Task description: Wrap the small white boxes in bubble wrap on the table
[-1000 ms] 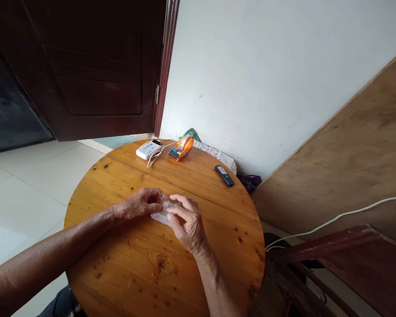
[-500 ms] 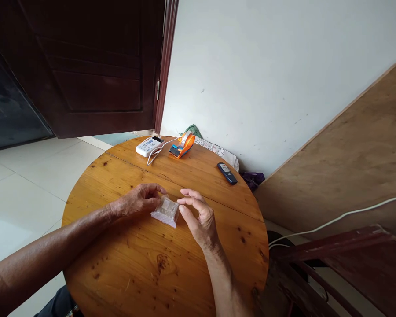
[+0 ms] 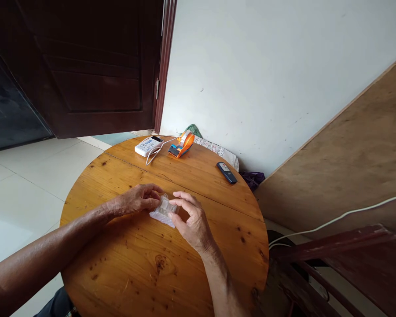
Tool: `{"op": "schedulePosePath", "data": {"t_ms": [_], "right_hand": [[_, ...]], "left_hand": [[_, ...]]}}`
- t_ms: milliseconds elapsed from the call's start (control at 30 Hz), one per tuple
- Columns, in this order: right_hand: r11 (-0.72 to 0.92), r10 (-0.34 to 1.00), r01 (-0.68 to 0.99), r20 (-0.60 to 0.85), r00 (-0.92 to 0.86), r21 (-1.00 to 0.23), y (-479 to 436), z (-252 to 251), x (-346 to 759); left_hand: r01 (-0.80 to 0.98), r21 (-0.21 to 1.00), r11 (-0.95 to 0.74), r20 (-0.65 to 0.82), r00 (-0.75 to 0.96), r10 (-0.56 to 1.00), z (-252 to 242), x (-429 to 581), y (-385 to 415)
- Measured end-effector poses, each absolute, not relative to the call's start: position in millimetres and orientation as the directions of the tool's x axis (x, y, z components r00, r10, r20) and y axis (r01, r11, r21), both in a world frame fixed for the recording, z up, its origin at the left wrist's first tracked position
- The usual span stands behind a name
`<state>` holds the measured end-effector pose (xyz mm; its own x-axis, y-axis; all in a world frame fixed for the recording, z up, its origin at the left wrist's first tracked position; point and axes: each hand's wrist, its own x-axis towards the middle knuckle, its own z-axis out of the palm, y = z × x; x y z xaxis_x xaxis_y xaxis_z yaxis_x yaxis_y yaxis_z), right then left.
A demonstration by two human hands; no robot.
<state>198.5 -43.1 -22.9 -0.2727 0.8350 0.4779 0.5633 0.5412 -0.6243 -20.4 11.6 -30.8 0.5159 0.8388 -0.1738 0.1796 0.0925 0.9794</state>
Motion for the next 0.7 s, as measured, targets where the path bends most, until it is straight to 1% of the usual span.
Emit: {"op": "schedulePosePath", "data": {"t_ms": [167, 233, 367, 500, 600, 700], "right_hand": [[0.547, 0.814, 0.607, 0.535, -0.226, -0.576, -43, -26, 192], [0.538, 0.816, 0.588, 0.549, -0.181, -0.604, -43, -27, 191], [0.475, 0.857, 0.47, 0.512, -0.056, -0.744, -43, -25, 194], [0.392, 0.899, 0.304, 0.431, 0.072, -0.868, -43, -23, 199], [0.341, 0.915, 0.169, 0.368, 0.167, -0.925, -40, -22, 202], [0.311, 0.912, 0.094, 0.325, 0.251, -0.946, -36, -22, 205]], "left_hand": [[0.175, 0.984, 0.039, -0.133, 0.57, 0.811, -32, -18, 9], [0.181, 0.983, 0.008, -0.114, 0.579, 0.807, -32, -18, 7], [0.167, 0.984, -0.067, -0.051, 0.614, 0.788, -29, -17, 3], [0.16, 0.986, -0.051, -0.069, 0.662, 0.746, -24, -17, -1], [0.146, 0.988, -0.048, -0.066, 0.685, 0.725, -21, -18, -2], [0.218, 0.974, -0.064, -0.103, 0.674, 0.732, -16, -18, -4]]}}
